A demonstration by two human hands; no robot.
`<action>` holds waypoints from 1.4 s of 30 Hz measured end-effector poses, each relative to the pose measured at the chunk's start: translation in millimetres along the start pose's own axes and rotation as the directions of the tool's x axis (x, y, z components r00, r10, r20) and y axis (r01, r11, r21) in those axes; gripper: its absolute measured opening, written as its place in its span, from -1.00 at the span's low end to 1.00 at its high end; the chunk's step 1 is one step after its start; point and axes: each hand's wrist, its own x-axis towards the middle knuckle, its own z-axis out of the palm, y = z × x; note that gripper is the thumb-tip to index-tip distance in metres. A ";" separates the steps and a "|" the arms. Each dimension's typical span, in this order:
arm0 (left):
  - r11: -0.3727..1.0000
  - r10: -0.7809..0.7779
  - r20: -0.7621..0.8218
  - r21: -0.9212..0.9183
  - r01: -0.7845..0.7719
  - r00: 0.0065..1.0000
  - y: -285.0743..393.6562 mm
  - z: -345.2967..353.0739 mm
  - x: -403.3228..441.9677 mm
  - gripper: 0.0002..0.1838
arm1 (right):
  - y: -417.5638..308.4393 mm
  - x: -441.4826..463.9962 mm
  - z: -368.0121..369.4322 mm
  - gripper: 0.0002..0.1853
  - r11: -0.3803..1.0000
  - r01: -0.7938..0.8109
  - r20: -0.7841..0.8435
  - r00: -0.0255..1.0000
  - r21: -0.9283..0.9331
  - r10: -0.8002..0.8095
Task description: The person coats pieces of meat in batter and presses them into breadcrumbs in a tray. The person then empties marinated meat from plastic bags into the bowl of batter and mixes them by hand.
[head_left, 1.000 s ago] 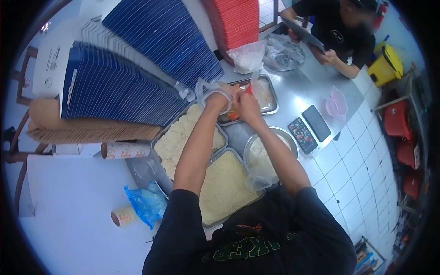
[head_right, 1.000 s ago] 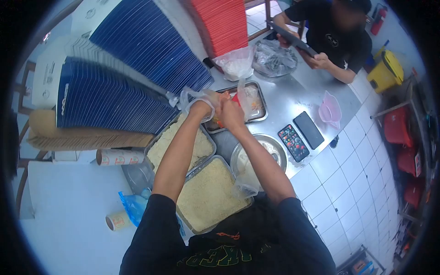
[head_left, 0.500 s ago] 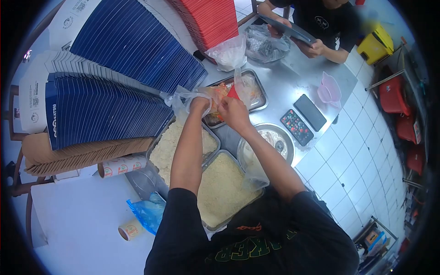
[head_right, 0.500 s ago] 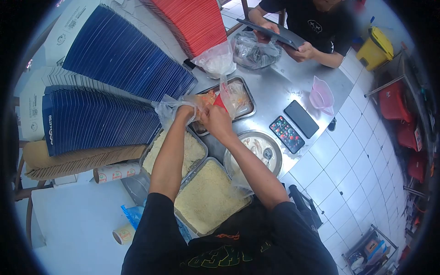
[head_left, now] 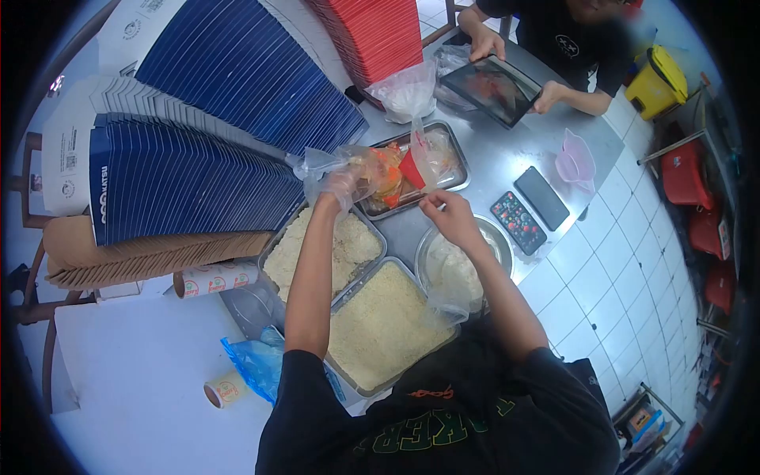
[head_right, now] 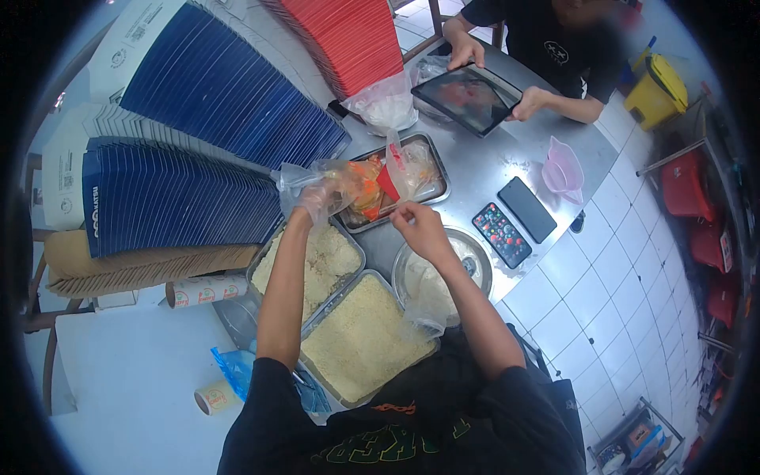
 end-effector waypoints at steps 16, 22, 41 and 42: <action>0.025 0.252 -0.190 -0.979 -0.203 0.949 16.7 -10.3 -79.7 -0.61 | 25.0 -42.2 -3.8 -0.80 0.981 -0.069 0.068 0.996 0.180 0.057; 0.175 0.313 -0.144 -0.963 -0.206 0.939 32.7 14.4 -68.7 -0.60 | 20.1 -53.5 -24.2 -0.82 0.971 -0.135 0.094 0.988 0.195 0.119; -0.018 0.006 0.245 -0.969 0.245 0.969 68.3 220.6 55.1 -0.62 | 33.2 -116.4 -96.2 -0.85 0.852 -0.330 -0.020 0.929 0.406 0.369; -0.001 0.008 0.248 -0.969 0.248 0.969 68.9 224.0 60.6 -0.63 | 30.0 -119.8 -98.3 -0.85 0.853 -0.331 -0.035 0.926 0.403 0.376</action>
